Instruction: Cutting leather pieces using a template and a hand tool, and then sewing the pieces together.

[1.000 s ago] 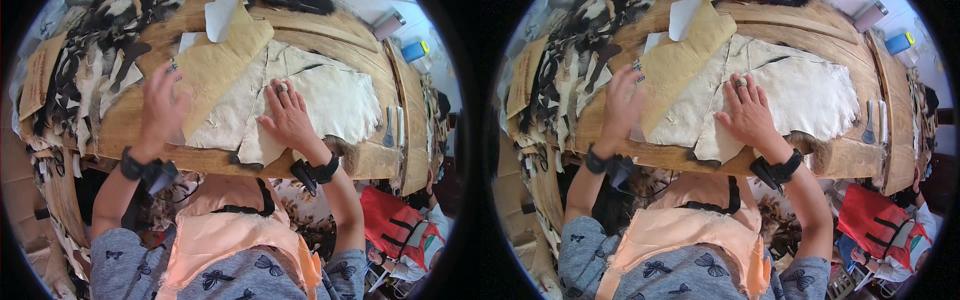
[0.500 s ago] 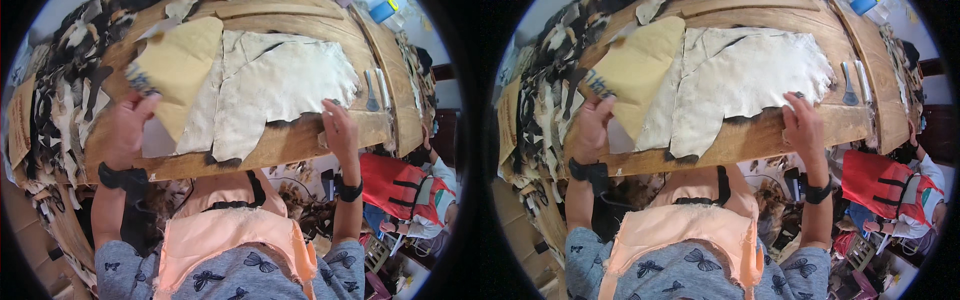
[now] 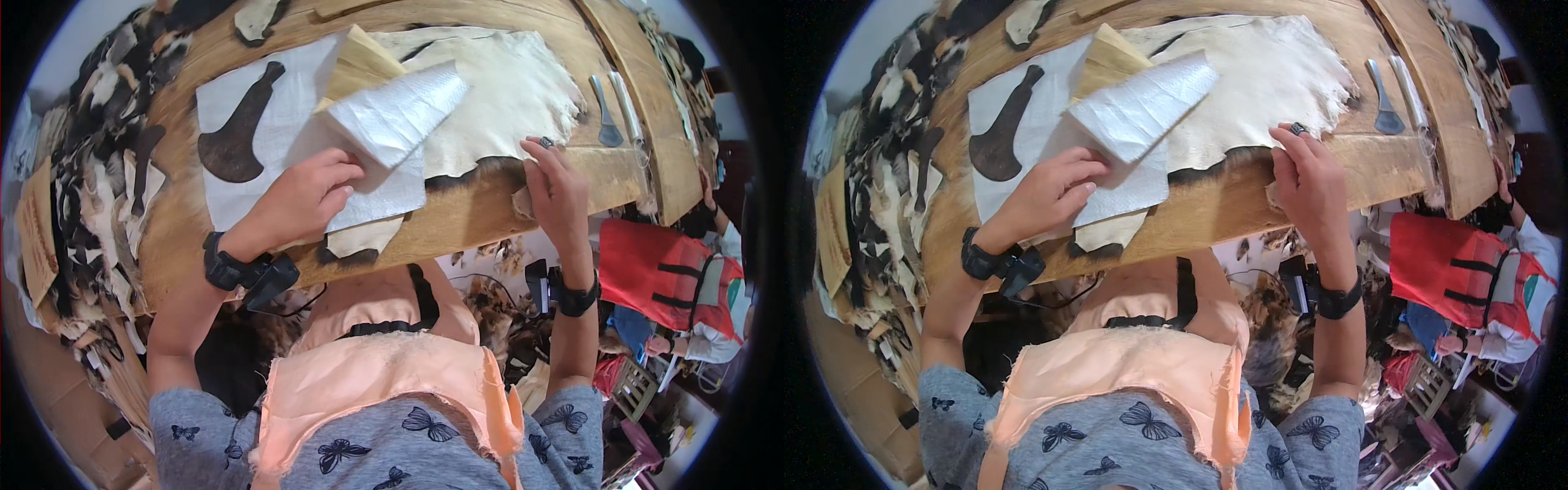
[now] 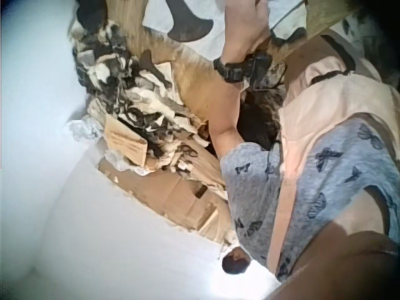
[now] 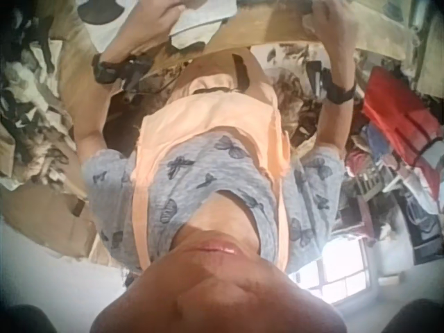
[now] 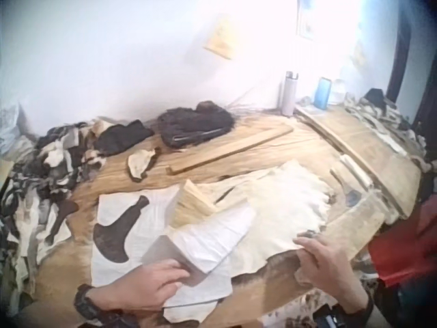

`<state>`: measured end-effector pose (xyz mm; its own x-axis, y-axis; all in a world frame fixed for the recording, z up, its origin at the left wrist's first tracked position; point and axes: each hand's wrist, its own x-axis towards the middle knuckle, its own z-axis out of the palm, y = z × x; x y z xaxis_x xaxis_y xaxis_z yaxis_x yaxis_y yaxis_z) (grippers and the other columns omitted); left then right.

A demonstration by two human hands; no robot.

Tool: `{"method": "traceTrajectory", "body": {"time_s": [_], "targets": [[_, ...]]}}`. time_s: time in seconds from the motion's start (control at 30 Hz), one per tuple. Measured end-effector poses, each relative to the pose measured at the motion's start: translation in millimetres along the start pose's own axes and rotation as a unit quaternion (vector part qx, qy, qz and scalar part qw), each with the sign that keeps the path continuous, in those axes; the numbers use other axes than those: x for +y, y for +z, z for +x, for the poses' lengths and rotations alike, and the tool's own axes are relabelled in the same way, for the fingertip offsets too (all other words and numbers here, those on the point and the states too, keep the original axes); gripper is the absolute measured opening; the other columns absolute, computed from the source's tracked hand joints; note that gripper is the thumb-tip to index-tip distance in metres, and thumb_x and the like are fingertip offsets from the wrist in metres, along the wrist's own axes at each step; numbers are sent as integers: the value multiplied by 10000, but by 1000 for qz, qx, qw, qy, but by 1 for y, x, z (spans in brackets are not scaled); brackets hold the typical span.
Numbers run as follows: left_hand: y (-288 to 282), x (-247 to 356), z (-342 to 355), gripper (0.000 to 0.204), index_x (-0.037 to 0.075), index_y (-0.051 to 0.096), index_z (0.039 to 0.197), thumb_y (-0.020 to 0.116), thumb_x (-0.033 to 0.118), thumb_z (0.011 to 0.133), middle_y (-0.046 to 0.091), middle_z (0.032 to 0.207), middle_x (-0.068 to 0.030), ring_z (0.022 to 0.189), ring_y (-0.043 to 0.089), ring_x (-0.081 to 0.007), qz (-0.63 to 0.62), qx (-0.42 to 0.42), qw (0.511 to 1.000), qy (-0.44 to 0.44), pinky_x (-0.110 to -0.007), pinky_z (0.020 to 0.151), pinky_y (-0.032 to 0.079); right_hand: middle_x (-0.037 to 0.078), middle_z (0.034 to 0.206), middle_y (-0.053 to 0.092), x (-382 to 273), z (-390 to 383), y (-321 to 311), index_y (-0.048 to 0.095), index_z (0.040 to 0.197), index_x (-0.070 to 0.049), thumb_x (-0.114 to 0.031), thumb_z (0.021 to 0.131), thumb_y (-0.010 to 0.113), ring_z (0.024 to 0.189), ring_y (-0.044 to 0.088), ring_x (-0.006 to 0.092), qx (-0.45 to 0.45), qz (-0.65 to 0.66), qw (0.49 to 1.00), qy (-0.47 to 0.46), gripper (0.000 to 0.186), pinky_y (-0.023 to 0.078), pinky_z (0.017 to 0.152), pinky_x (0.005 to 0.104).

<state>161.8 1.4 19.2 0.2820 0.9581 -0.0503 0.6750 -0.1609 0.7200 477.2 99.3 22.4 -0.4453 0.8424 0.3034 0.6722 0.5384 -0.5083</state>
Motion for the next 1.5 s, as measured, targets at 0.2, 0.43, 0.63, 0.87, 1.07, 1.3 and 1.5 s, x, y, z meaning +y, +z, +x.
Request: {"method": "traceTrajectory", "body": {"time_s": [0.2, 0.43, 0.63, 0.87, 1.07, 1.3, 1.5], "targets": [[-12, 6, 17, 185, -14, 621, 957, 574, 84, 807, 608, 849, -118, 751, 601, -237, 42, 7, 999, 7, -297, 683, 471, 159, 937, 638, 7, -1, -7, 616, 988, -35, -32, 820, 579, 843, 601, 341, -7, -3, 1000, -3, 171, 487, 719, 368], [-32, 10, 52, 453, 39, 548, 1129, 695, 246, 754, 515, 559, -34, 521, 488, -128, 40, 84, 970, -226, -280, 528, 408, 147, 864, 636, 47, -8, -35, 620, 984, -37, -24, 808, 590, 794, 604, 334, 58, -35, 998, 8, 179, 485, 671, 384], [-32, -18, 52, 354, 11, 606, 1082, 649, 191, 780, 528, 570, 16, 490, 474, -62, -55, 99, 944, -311, -235, 438, 381, 156, 822, 636, 116, -6, -70, 653, 914, -46, -98, 806, 595, 774, 613, 335, 102, -69, 988, 94, 134, 480, 657, 396], [-42, -17, 40, 132, 23, 569, 997, 525, 56, 878, 549, 672, 5, 513, 484, -52, -180, 117, 937, -277, -197, 442, 367, 173, 828, 639, 237, 25, -122, 664, 829, -62, -180, 789, 571, 788, 614, 352, 160, -213, 939, 218, 155, 487, 680, 433], [-91, -27, -5, 281, 26, 508, 1162, 468, 177, 929, 574, 1037, -72, 926, 566, -145, -294, 311, 885, -183, -261, 821, 452, 193, 782, 625, 285, 54, -125, 643, 812, -51, -177, 793, 485, 766, 610, 378, 72, -311, 915, 245, 203, 479, 649, 459], [-165, -57, -111, 476, 65, 456, 1271, 576, 294, 872, 508, 1249, -53, 1160, 464, -124, -364, 420, 822, -127, -270, 888, 423, 180, 794, 627, 313, 46, -120, 620, 851, -74, -207, 825, 496, 754, 607, 373, 20, -327, 914, 239, 184, 449, 613, 462], [-242, -75, -97, 262, 80, 584, 1107, 576, 137, 852, 607, 972, 14, 909, 577, -105, 21, 247, 903, -350, -272, 775, 464, 190, 854, 640, 328, 43, -148, 639, 881, -102, -182, 814, 522, 837, 616, 371, -57, -451, 850, 265, 156, 474, 673, 454]]}}
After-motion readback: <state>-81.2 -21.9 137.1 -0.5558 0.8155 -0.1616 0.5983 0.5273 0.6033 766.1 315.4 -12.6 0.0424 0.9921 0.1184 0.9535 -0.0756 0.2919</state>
